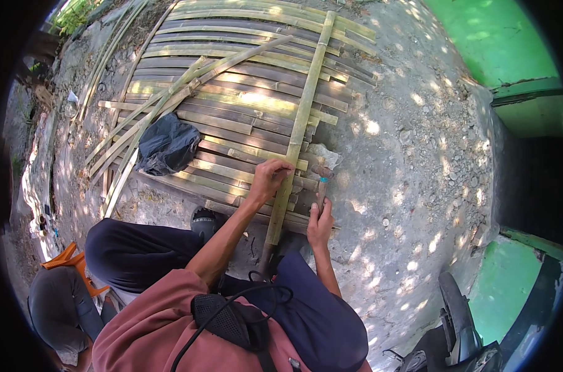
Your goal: The person hammers small nails into overlapping bamboo strips to secure them together while working on the ground. They handle one nail at a time and use a hammer to drive it into the bamboo joints.
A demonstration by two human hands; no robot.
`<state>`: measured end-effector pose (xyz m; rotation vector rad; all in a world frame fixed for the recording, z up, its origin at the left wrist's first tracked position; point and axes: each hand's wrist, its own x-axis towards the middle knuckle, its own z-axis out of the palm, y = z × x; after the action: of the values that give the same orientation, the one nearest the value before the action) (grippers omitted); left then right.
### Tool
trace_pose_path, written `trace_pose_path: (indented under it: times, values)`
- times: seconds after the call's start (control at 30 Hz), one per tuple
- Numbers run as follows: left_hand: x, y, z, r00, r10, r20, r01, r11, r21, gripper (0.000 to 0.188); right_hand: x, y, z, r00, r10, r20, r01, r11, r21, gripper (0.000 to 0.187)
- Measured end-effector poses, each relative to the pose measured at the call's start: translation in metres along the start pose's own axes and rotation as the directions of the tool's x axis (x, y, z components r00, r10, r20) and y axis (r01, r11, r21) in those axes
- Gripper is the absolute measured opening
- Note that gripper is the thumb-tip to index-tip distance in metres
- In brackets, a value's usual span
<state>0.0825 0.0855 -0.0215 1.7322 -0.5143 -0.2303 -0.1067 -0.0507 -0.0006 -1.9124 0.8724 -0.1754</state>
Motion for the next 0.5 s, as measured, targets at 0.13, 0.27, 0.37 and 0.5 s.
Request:
trace_pose_path:
  times: [0.13, 0.27, 0.37, 0.5]
  values:
    - [0.0004, -0.0005, -0.0003, 0.999, 0.034, -0.002, -0.034, 0.999, 0.014, 0.013, -0.0009, -0.0001, -0.0007, 1.0, 0.019, 0.011, -0.019, 1.0, -0.007, 0.04]
    - [-0.0008, 0.0011, -0.0002, 1.0, 0.018, -0.001, -0.018, 1.0, 0.007, 0.012, -0.0008, -0.002, 0.0001, 1.0, 0.021, 0.008, -0.021, 1.0, -0.007, 0.04]
    - [-0.0017, 0.0004, 0.0003, 1.0, 0.019, -0.011, -0.019, 1.0, 0.022, 0.012, -0.0011, -0.0036, 0.0016, 1.0, 0.013, 0.001, -0.013, 1.0, 0.005, 0.04]
    - [-0.0012, 0.001, 0.0009, 0.999, 0.034, -0.019, -0.033, 0.999, 0.039, 0.012, 0.0, -0.0034, 0.0011, 1.0, 0.006, 0.004, -0.006, 1.0, -0.005, 0.04]
